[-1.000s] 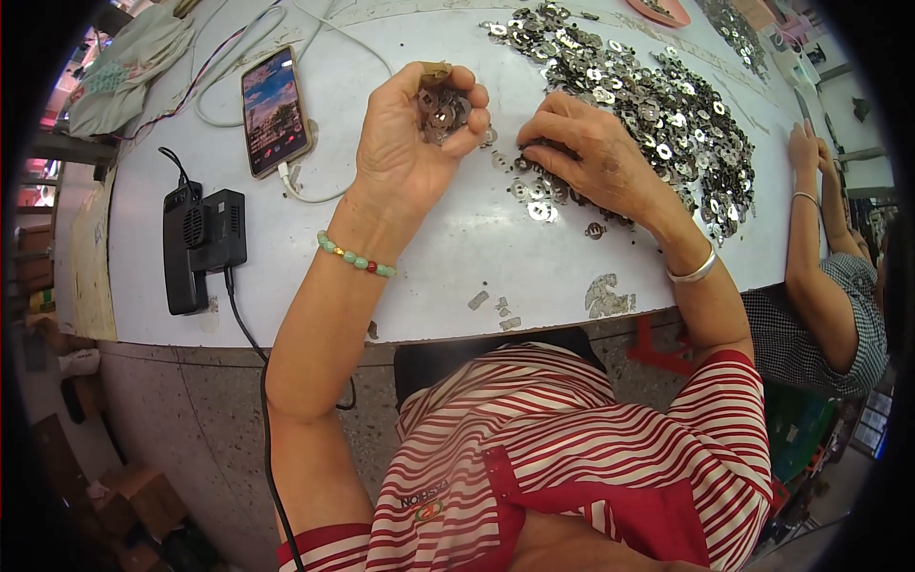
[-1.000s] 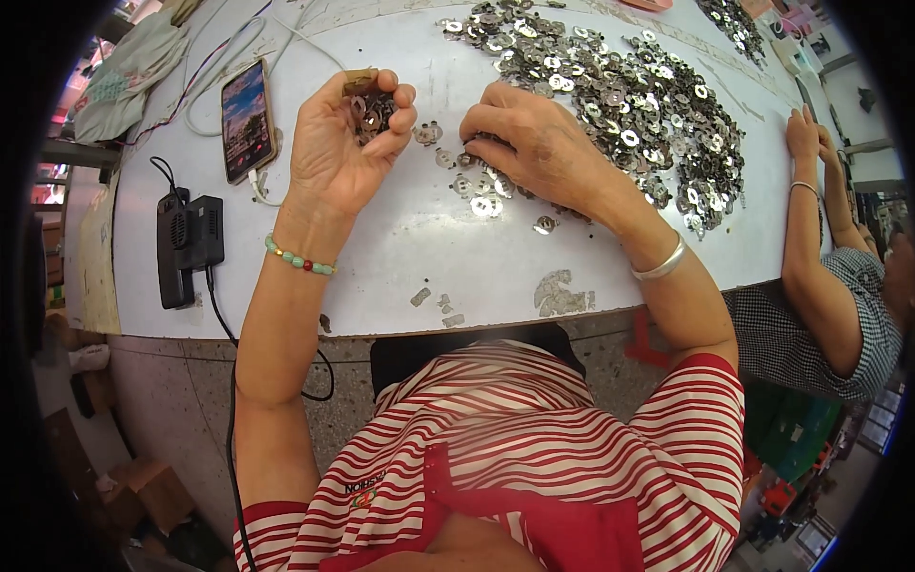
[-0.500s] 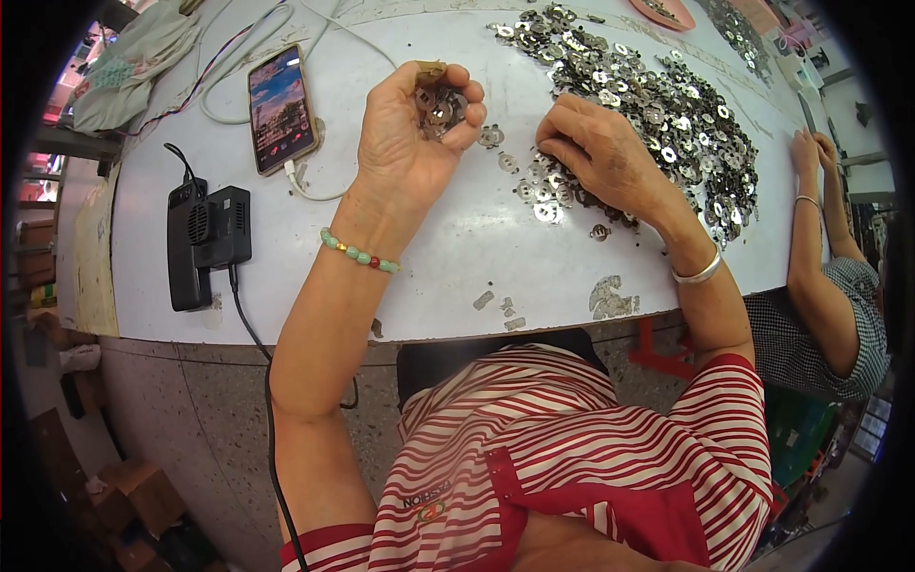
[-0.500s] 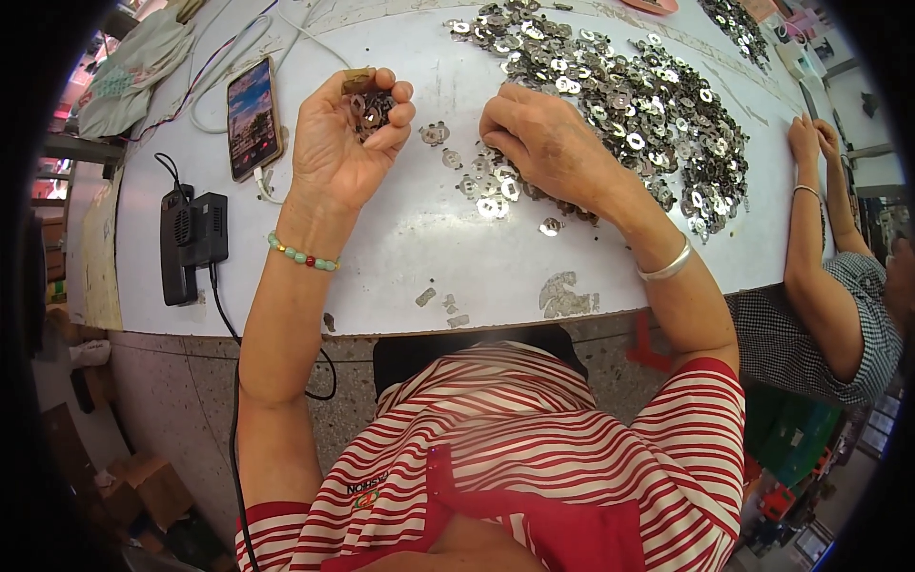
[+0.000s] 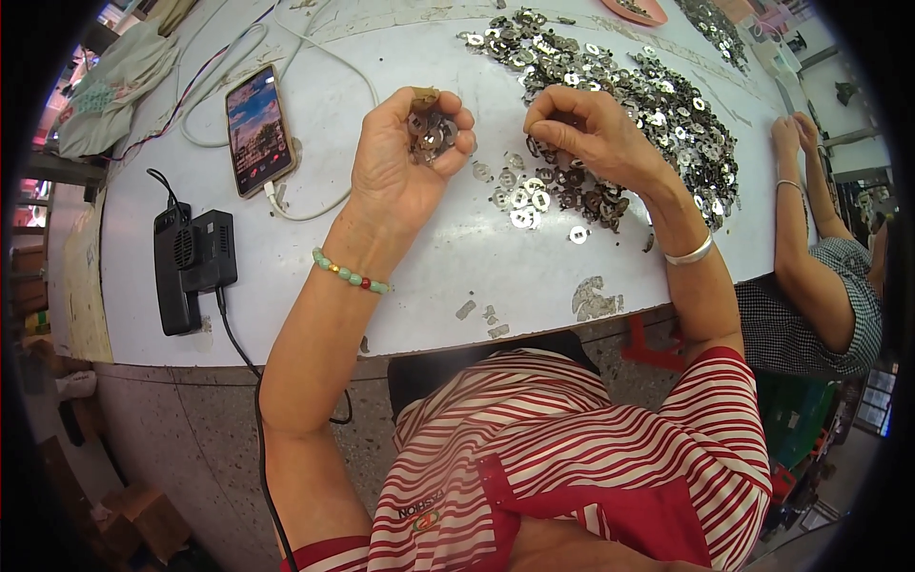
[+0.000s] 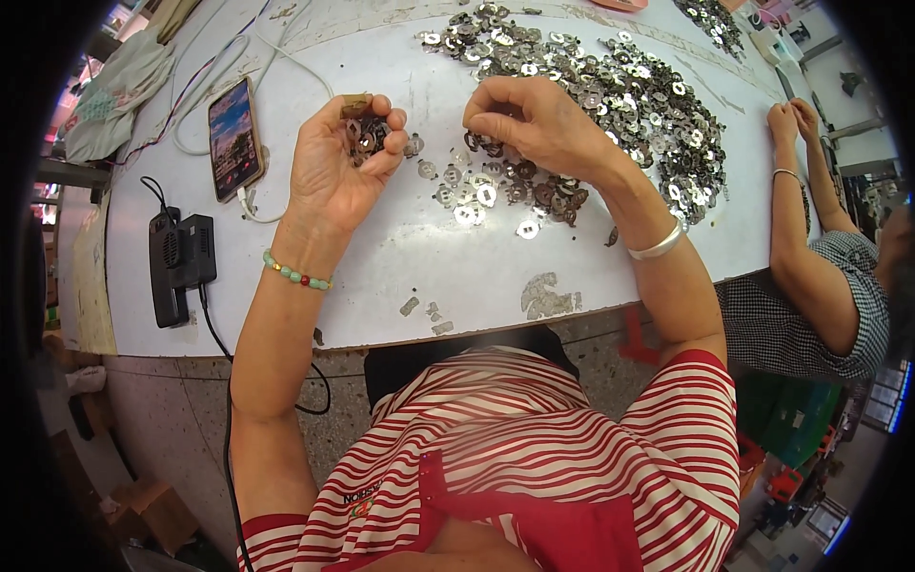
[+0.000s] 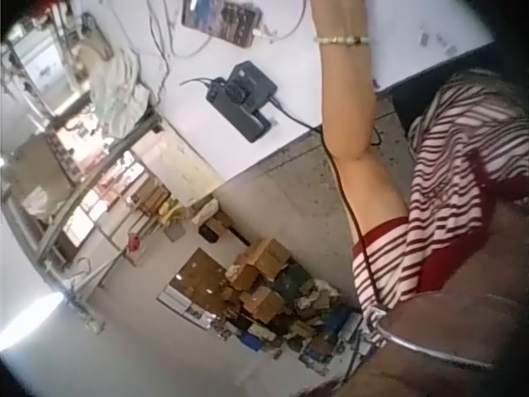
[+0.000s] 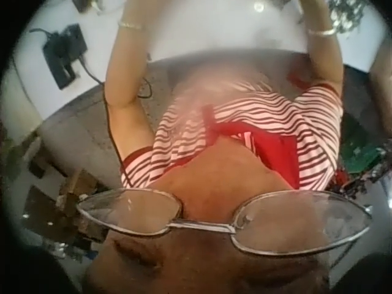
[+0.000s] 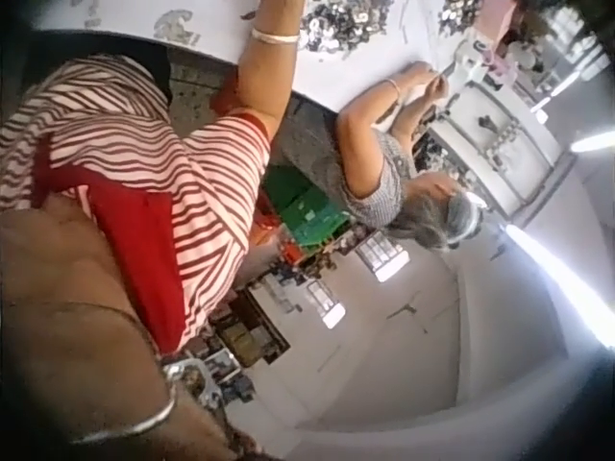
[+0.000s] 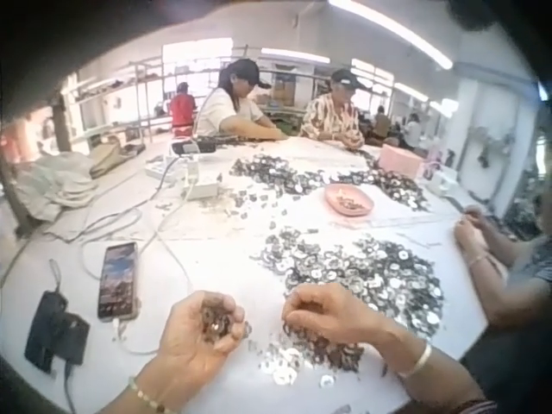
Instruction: The person sorts and inspects small metal washer-like components by hand on a work table.
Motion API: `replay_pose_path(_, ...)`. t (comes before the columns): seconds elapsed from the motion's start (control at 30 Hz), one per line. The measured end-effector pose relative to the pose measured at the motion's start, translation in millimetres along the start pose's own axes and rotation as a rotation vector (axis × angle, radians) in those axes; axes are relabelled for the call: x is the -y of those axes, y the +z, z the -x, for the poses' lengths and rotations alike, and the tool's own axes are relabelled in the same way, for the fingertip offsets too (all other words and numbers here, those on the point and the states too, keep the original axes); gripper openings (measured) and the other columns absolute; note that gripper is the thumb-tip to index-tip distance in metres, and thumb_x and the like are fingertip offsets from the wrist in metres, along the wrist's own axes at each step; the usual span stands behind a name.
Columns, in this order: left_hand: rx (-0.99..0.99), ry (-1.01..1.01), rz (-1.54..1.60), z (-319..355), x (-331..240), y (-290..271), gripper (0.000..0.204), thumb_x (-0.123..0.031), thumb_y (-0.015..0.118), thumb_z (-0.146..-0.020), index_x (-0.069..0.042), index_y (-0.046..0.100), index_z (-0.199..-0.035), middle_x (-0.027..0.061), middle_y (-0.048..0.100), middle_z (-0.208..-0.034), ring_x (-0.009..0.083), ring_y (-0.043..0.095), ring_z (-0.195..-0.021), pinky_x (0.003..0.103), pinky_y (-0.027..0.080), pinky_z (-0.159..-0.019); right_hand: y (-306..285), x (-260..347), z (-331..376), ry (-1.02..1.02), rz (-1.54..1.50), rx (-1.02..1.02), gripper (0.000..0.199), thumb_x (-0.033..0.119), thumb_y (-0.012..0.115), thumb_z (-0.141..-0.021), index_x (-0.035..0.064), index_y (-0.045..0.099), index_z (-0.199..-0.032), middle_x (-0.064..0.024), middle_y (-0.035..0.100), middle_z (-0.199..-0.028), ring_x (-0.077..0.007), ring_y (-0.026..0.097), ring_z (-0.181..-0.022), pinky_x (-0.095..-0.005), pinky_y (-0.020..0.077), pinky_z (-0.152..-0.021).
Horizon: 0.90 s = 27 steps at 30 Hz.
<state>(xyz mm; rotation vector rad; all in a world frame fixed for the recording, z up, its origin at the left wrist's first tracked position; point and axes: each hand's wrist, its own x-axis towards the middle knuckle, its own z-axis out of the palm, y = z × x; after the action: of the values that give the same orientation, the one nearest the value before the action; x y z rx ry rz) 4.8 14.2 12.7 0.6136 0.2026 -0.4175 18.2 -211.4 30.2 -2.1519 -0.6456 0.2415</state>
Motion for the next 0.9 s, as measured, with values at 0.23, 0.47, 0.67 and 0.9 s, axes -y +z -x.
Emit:
replay_pose_path(0.23,-0.055,-0.041,-0.069,4.7,9.3,7.1,0.02,-0.017,0.05,-0.085,0.001,0.056,-0.078,0.0136,0.058,-0.072,0.0214,0.054,-0.061,0.025,0.038,-0.046,-3.3,-6.8,-3.2,0.228,-0.782,0.034,0.019,0.022,0.064,-0.089,0.0038,0.062,-0.092,0.0035,0.055,-0.074,-0.0035,0.05,-0.061,-0.0169,0.0425,-0.054)
replay_pose_path(0.47,-0.054,-0.091,-0.162,7.3,15.0,12.9,0.021,-0.018,0.047,-0.09,-0.001,0.054,-0.081,0.013,0.057,-0.076,0.0194,0.054,-0.06,0.022,0.037,-0.041,-4.4,-13.3,-5.8,0.29,-1.021,-0.053,0.015,0.018,0.063,-0.089,0.0038,0.061,-0.091,0.0028,0.057,-0.074,-0.0036,0.052,-0.062,-0.0157,0.0438,-0.056)
replay_pose_path(0.67,-0.065,-0.107,-0.204,9.7,16.6,17.5,0.023,-0.019,0.046,-0.092,0.001,0.056,-0.084,0.0133,0.057,-0.076,0.02,0.055,-0.061,0.023,0.041,-0.044,-4.6,-15.5,-6.0,0.302,-1.117,-0.092,0.015,0.015,0.062,-0.089,0.0013,0.06,-0.096,-0.0018,0.062,-0.089,-0.001,0.048,-0.063,-0.0155,0.0411,-0.052)
replay_pose_path(0.9,0.066,-0.206,-0.297,15.2,21.4,17.6,0.032,-0.017,0.036,-0.095,0.008,0.057,-0.092,0.0162,0.06,-0.081,0.0229,0.06,-0.064,0.024,0.055,-0.05,1.4,1.3,-1.1,0.172,-0.953,-0.136,0.017,0.02,0.063,-0.089,0.0033,0.063,-0.089,0.0008,0.057,-0.075,-0.0053,0.051,-0.063,-0.0173,0.0422,-0.057)
